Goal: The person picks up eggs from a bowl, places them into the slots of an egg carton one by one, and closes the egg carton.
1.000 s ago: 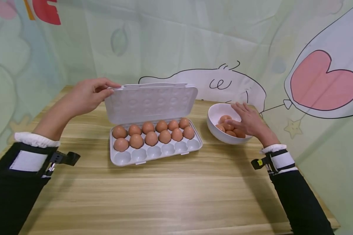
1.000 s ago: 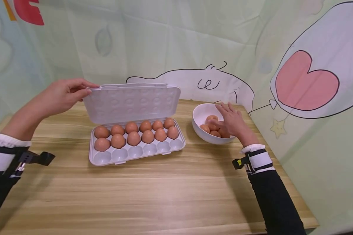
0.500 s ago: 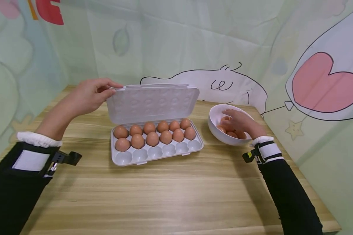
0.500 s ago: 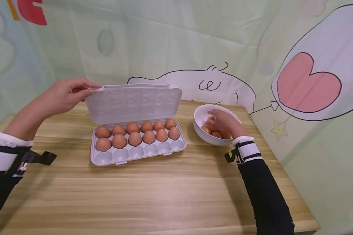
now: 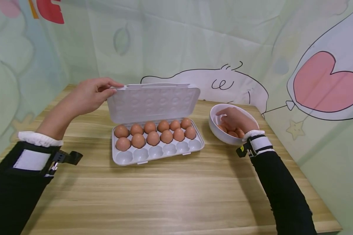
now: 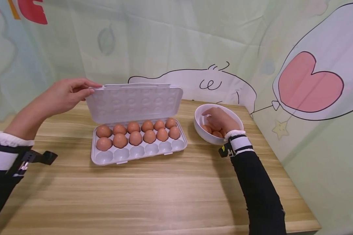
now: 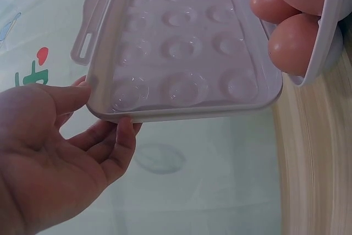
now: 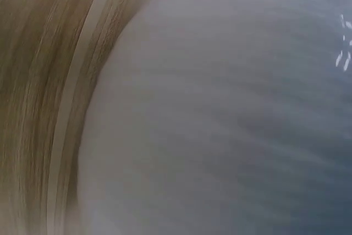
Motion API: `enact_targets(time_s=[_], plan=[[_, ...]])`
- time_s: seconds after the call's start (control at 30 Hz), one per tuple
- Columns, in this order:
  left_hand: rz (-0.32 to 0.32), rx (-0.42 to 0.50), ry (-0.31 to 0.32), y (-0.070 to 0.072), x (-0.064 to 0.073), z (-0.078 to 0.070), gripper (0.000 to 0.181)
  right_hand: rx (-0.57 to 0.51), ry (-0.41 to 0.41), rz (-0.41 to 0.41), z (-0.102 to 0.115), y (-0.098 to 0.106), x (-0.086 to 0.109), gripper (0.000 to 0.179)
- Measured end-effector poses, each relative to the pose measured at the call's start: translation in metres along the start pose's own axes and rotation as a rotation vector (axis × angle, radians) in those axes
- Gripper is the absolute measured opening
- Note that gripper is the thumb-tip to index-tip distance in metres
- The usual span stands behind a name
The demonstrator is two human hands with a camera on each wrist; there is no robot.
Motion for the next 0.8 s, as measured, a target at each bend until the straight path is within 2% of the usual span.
enact_targets(time_s=[0.23, 0.43, 0.53, 0.6, 0.67, 0.73, 0.8], plan=[[-0.007, 0.005, -0.001, 0.001, -0.001, 0.0, 0.033, 0.094, 0.02, -0.008, -0.001, 0.001, -0.002, 0.047], [-0.004, 0.006, 0.01, 0.001, -0.001, 0.0, 0.034, 0.053, -0.073, 0.057, -0.012, 0.003, -0.019, 0.042], [-0.007, 0.006, 0.008, 0.001, -0.001, 0.001, 0.033, 0.131, -0.06, 0.06, -0.012, 0.006, -0.027, 0.043], [-0.007, 0.006, 0.007, 0.001, -0.001, 0.001, 0.033, 0.233, 0.016, 0.046, -0.007, 0.007, -0.029, 0.039], [-0.008, 0.008, 0.007, 0.001, 0.0, 0.001, 0.033, 0.351, 0.114, 0.016, -0.001, 0.009, -0.029, 0.027], [-0.01, 0.006, 0.003, 0.001, -0.001, 0.001, 0.033, 0.412, 0.183, -0.023, 0.003, 0.011, -0.027, 0.017], [-0.011, 0.005, 0.001, 0.001, -0.001, 0.001, 0.033, 0.469, 0.237, -0.052, 0.006, 0.012, -0.026, 0.025]])
Point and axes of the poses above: each hand's wrist, its own x-axis away from the middle knuckle, its own y-axis out of the back of the hand, z = x × y, the point moved 8 cm from there along -x, towards the middle knuckle, and after that the axes turned 11 degrees about -z, right-handed, at the moved point
